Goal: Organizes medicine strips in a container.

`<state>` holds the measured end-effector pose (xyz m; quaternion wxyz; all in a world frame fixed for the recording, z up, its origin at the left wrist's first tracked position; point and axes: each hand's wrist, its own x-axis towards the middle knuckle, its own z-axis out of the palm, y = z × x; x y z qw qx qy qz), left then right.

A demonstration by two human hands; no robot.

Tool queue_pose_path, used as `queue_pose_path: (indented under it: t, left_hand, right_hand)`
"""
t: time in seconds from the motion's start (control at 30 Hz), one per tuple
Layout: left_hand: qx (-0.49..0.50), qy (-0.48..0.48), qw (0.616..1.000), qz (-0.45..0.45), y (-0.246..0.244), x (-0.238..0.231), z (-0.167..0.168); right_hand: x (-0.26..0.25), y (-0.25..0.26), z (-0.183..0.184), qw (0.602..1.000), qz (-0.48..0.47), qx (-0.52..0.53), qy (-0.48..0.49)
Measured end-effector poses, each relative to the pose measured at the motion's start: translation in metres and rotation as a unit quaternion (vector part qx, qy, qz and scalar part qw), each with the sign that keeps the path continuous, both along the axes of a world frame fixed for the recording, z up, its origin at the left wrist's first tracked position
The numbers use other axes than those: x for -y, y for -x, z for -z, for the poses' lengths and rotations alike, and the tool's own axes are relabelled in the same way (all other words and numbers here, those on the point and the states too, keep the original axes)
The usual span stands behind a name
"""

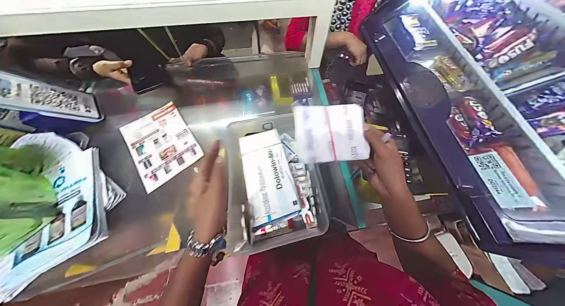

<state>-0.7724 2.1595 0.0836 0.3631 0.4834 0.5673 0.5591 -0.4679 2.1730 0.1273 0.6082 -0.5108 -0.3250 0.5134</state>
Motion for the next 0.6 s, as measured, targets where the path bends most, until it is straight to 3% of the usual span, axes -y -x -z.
queue_pose_path:
  t: [0.1,0.2,0.27,0.33,0.37,0.43,0.5,0.53,0.6]
  left_hand:
    - [-0.043,-0.134,0.989,0.047,0.011,0.005,-0.013]
    - [-0.044,-0.076,0.968,0.237,-0.006,0.029,-0.048]
    - [0.004,-0.014,0.924,0.382,-0.028,0.040,-0.065]
    - [0.061,0.046,0.898,0.434,-0.041,0.046,-0.069]
    - [0.071,0.062,0.894,0.438,-0.041,0.047,-0.068]
    - [0.111,0.087,0.901,0.410,-0.040,0.051,-0.064]
    - [0.208,0.128,0.907,0.343,-0.046,0.057,-0.063]
    - [0.263,0.150,0.904,0.303,-0.049,0.060,-0.064]
    - [0.354,0.190,0.884,0.239,-0.056,0.061,-0.065]
  right_hand:
    - [0.012,-0.006,-0.003,0.989,-0.144,-0.018,-0.004]
    - [0.015,0.003,-0.015,0.935,-0.330,0.012,-0.130]
    - [0.017,0.010,-0.026,0.897,-0.368,0.092,-0.225]
    - [0.006,0.002,-0.032,0.872,-0.274,0.284,-0.289]
    - [-0.006,-0.009,-0.030,0.844,-0.188,0.419,-0.277]
    - [-0.035,-0.036,-0.027,0.782,-0.092,0.607,-0.111]
    - [-0.054,-0.058,-0.014,0.762,-0.078,0.643,0.011]
    - [-0.057,-0.062,-0.009,0.766,-0.076,0.638,0.023]
    - [-0.056,-0.057,-0.009,0.788,-0.075,0.610,-0.042]
